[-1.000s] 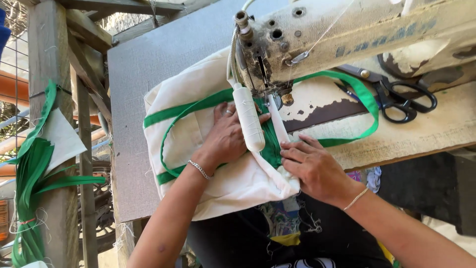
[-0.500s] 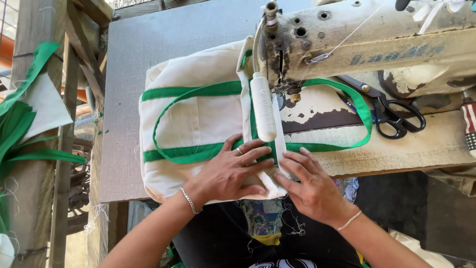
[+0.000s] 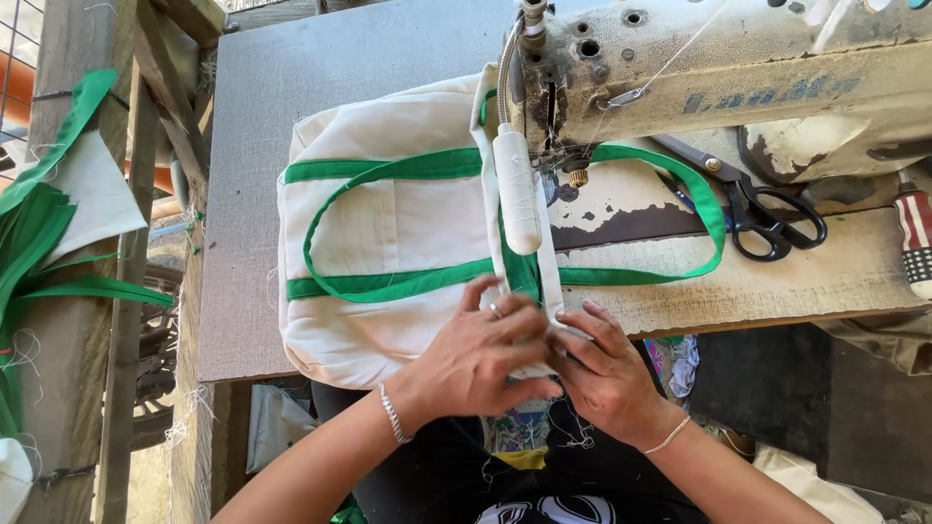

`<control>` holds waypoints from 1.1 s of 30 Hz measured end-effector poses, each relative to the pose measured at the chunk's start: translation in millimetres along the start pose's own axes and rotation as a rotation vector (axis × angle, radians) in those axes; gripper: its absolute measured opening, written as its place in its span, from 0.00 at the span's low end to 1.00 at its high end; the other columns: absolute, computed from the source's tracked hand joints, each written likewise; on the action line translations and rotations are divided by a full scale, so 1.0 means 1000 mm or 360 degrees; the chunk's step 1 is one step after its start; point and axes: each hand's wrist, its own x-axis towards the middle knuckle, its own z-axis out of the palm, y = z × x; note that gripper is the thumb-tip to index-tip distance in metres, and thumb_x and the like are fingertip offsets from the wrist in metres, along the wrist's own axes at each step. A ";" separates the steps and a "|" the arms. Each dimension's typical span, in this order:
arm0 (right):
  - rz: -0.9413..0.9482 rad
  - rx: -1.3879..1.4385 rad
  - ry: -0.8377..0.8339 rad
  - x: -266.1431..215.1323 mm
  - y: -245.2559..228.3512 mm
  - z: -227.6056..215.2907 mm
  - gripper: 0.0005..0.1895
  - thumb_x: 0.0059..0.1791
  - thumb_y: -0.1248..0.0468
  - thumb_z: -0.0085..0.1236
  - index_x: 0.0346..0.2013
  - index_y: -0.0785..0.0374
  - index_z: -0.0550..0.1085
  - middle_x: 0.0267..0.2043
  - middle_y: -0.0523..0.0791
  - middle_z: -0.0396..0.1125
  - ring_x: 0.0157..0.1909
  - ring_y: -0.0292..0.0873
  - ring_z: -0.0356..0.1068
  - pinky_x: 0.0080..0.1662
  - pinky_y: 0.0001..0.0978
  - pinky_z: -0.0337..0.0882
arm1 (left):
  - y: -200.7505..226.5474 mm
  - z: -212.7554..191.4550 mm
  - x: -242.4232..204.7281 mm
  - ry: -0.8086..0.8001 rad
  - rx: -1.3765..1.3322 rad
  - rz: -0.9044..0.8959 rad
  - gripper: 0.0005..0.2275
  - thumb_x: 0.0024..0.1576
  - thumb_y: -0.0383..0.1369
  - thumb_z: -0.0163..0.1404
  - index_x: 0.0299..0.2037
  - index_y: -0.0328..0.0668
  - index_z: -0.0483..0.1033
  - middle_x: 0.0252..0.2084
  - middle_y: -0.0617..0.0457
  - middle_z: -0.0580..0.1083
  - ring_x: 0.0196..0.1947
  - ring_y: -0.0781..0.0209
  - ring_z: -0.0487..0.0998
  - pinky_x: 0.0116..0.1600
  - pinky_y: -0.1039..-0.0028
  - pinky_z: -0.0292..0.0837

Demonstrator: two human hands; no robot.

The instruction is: Sewing green straps and trim onto a white canvas bag using an industrial sewing machine.

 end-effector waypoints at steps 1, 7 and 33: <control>-0.0002 0.0027 -0.0024 -0.002 0.000 -0.001 0.09 0.55 0.66 0.52 0.43 0.69 0.77 0.53 0.49 0.68 0.62 0.53 0.64 0.67 0.60 0.65 | -0.005 0.008 0.000 0.0011 0.0031 -0.0156 0.20 0.61 0.54 0.43 0.36 0.45 0.73 0.45 0.52 0.72 0.51 0.52 0.70 0.63 0.53 0.52; 0.0069 0.0081 -0.0084 -0.003 -0.002 -0.007 0.05 0.53 0.70 0.54 0.38 0.69 0.77 0.52 0.50 0.67 0.60 0.51 0.67 0.68 0.59 0.63 | -0.018 0.022 -0.006 0.0062 0.0277 -0.0277 0.26 0.60 0.60 0.42 0.41 0.42 0.73 0.44 0.53 0.71 0.50 0.53 0.70 0.56 0.57 0.57; 0.0223 -0.0060 0.0091 -0.010 -0.019 0.004 0.13 0.53 0.75 0.52 0.52 0.71 0.76 0.25 0.43 0.49 0.26 0.44 0.50 0.29 0.39 0.53 | -0.025 0.010 0.022 -0.0138 -0.0024 -0.0210 0.06 0.63 0.39 0.51 0.46 0.56 0.79 0.46 0.54 0.71 0.42 0.55 0.75 0.51 0.56 0.56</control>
